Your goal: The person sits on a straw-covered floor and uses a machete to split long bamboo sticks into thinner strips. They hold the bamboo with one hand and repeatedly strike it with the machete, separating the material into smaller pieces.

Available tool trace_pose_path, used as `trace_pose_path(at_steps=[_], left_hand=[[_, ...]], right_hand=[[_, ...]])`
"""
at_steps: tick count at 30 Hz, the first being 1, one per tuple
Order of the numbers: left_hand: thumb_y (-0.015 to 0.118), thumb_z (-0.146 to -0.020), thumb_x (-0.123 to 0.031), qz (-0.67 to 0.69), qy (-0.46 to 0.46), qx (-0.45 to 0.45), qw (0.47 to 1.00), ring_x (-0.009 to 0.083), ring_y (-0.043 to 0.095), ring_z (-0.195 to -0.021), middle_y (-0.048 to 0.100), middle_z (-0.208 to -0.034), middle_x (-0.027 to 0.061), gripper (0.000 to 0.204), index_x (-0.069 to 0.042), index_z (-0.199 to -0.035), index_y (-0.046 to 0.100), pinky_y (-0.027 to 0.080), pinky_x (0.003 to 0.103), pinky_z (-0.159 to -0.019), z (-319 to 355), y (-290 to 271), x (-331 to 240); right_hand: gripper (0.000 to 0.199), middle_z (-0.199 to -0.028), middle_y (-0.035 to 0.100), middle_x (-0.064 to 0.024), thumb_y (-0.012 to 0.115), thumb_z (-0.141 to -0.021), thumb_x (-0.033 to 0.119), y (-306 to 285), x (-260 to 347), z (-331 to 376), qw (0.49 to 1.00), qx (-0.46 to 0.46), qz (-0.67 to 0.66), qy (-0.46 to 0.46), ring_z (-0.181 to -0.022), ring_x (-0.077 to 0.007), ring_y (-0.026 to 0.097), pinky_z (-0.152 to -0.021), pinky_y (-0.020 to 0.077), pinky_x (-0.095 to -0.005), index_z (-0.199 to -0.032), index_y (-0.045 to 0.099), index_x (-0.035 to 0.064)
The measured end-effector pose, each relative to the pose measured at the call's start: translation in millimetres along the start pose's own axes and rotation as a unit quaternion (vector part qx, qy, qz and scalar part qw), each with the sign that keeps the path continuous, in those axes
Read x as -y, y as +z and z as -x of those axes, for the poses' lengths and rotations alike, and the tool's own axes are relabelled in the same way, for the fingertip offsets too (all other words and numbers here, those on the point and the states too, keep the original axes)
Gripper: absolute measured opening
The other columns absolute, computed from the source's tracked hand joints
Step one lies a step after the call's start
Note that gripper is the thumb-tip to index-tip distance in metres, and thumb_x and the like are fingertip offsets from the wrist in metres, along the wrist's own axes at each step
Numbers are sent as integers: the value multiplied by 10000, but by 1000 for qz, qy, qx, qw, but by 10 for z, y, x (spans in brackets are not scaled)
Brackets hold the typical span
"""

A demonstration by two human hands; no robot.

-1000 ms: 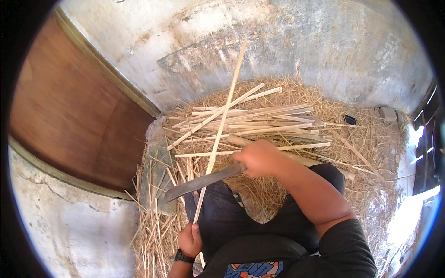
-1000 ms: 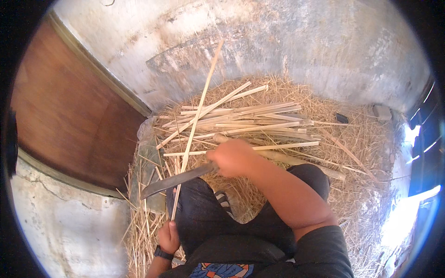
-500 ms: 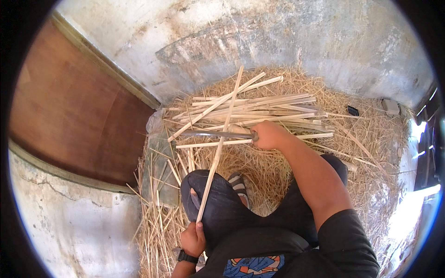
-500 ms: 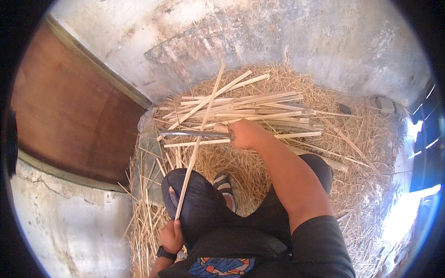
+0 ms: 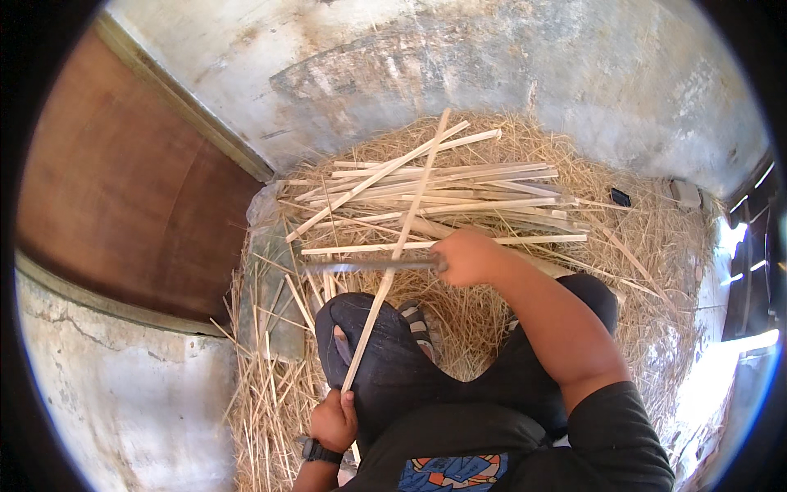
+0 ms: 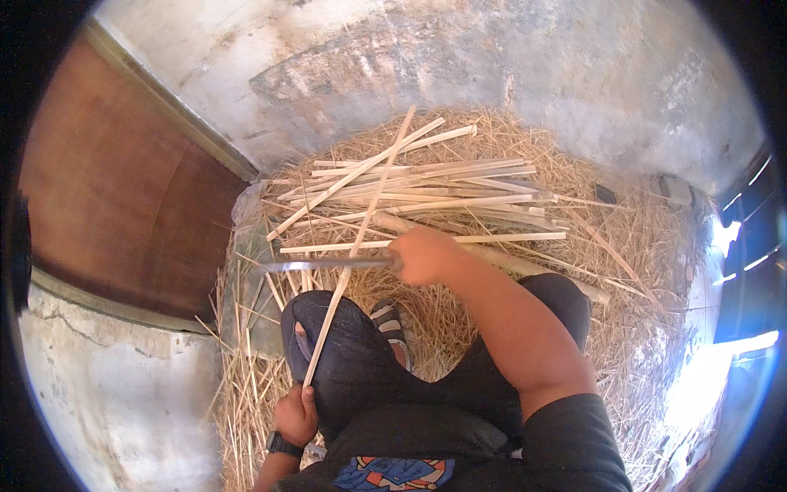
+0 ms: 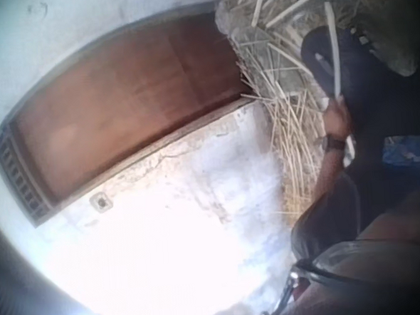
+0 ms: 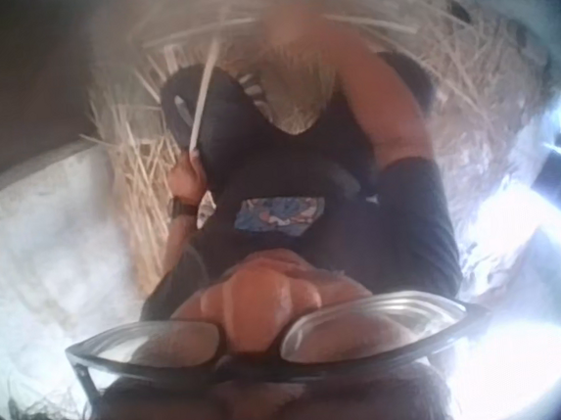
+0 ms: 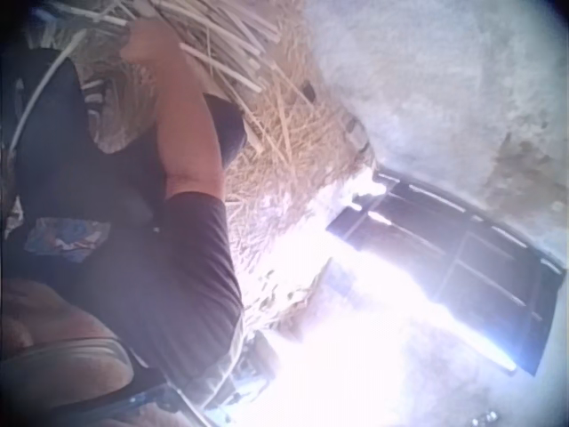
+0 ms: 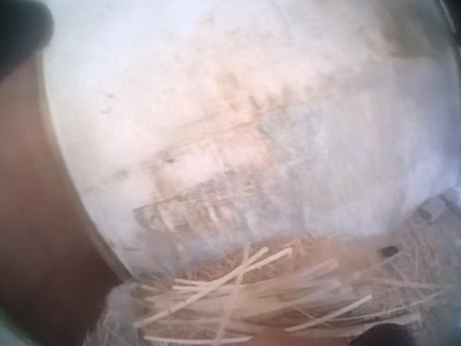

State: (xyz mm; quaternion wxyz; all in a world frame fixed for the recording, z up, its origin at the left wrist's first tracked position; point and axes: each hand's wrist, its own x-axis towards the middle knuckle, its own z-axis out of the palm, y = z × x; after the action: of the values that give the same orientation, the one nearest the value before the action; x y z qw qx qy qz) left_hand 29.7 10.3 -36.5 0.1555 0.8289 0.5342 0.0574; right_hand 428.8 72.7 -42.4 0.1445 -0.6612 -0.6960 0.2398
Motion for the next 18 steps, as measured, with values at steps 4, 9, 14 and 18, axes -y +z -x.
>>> trace_pose_path(at_steps=[4,9,14,18], left_hand=[[465,-999,-331,-19,-23,6,1000,482,587,-624,573,-636,258,375,-18,-802,529,439,539,-539,77,54,70],[483,-987,-348,-53,-4,16,998,474,592,-605,581,-625,252,376,-27,-796,523,456,543,-539,17,-51,45],[469,-988,-352,-22,9,13,1000,471,588,-595,579,-622,243,380,-32,-792,525,450,539,-525,41,21,101],[446,-998,-343,44,40,13,998,475,576,-593,569,-614,238,395,-30,-770,529,438,536,-519,19,130,289]], right_hand=[[278,-865,692,-186,642,-745,215,-29,121,15,996,3,55,77,-862,-355,671,-777,538,-457,-986,708,92],[290,-891,688,-208,622,-756,213,-59,-726,-5,975,-104,-67,183,-872,-366,666,-789,536,-458,-983,700,50],[314,-913,690,-217,629,-745,218,-18,-165,-4,993,-81,-52,68,-885,-370,669,-786,529,-458,-997,699,44],[356,-929,692,-216,628,-747,220,-104,-550,22,984,-52,-103,135,-877,-377,673,-786,531,-456,-1056,697,56]])
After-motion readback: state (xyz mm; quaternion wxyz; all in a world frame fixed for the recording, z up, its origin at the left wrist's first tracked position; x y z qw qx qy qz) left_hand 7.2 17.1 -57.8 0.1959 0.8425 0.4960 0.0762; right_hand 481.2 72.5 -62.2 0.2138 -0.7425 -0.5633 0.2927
